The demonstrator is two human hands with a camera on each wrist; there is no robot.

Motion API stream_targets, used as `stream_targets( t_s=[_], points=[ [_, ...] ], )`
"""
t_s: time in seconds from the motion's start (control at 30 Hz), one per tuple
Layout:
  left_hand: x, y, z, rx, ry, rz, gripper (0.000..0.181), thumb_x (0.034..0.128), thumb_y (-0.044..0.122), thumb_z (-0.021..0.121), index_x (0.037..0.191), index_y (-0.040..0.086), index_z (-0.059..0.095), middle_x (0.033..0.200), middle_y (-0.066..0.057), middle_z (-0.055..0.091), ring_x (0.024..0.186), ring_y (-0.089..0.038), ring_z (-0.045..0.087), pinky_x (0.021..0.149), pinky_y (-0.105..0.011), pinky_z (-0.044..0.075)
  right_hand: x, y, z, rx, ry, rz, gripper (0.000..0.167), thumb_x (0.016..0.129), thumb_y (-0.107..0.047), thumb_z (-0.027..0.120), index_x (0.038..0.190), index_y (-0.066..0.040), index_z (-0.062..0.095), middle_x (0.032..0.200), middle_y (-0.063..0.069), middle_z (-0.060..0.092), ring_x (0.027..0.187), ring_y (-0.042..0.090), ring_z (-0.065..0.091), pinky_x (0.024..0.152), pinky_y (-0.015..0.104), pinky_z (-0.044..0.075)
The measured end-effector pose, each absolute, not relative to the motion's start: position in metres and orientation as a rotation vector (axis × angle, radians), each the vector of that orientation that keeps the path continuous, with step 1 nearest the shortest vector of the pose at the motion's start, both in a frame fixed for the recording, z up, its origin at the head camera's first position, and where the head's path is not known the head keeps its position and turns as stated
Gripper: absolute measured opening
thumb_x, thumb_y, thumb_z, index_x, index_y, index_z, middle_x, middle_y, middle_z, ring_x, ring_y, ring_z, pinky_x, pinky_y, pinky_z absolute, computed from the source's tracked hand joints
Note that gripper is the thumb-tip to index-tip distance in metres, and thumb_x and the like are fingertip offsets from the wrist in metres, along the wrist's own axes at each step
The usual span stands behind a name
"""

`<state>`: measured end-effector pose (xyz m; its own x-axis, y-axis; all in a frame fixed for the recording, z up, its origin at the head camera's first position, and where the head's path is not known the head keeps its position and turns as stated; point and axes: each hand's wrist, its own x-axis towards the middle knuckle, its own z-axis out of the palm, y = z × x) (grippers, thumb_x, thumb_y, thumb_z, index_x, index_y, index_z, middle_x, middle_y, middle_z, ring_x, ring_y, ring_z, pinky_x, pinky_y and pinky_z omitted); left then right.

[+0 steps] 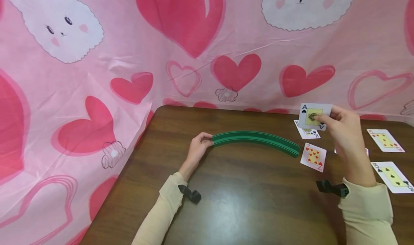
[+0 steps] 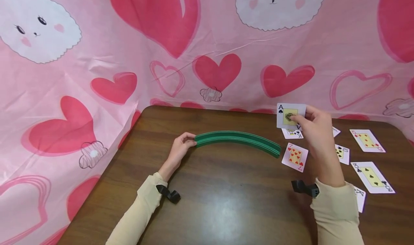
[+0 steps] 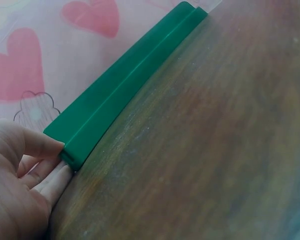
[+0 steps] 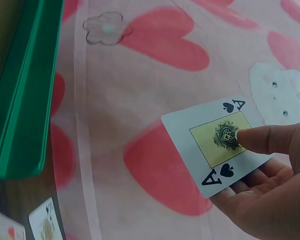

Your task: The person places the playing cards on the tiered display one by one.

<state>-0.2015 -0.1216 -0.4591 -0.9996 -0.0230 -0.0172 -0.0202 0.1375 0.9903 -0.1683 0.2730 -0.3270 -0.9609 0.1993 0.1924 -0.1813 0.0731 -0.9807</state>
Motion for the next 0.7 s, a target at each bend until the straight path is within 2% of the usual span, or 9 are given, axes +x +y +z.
stream_targets(
  t_s=[0.23,0.47,0.7],
  points=[
    [-0.203,-0.12,-0.463,0.04,-2.339,-2.054,0.018,0.0904,-0.006,0.069,0.108,-0.007,0.071,0.104,-0.014,0.072,0.088,-0.013,0.065,0.078,-0.022,0.05,-0.178,0.253,-0.327,-0.024,-2.082,2.026,0.025,0.096,-0.002,0.068,0.101,-0.024,0.077,0.088,-0.016,0.074,0.09,0.006,0.062,0.077,0.017,0.045],
    [-0.203,-0.12,-0.463,0.038,-2.344,-2.048,0.018,0.0898,-0.005,0.07,0.108,-0.006,0.071,0.105,-0.014,0.072,0.09,-0.013,0.065,0.077,-0.022,0.05,-0.184,0.235,-0.326,0.052,-1.974,2.161,0.027,0.095,0.002,0.066,0.099,-0.023,0.075,0.089,-0.013,0.076,0.085,0.005,0.066,0.075,0.015,0.048],
    [-0.203,-0.12,-0.464,0.037,-2.349,-2.031,0.019,0.0892,-0.004,0.07,0.108,-0.005,0.071,0.103,-0.012,0.073,0.088,-0.012,0.064,0.077,-0.023,0.049,-0.19,0.218,-0.326,0.107,-1.954,2.214,0.022,0.096,0.001,0.066,0.095,-0.019,0.076,0.087,-0.01,0.077,0.083,0.006,0.066,0.074,0.018,0.048]
  ],
)
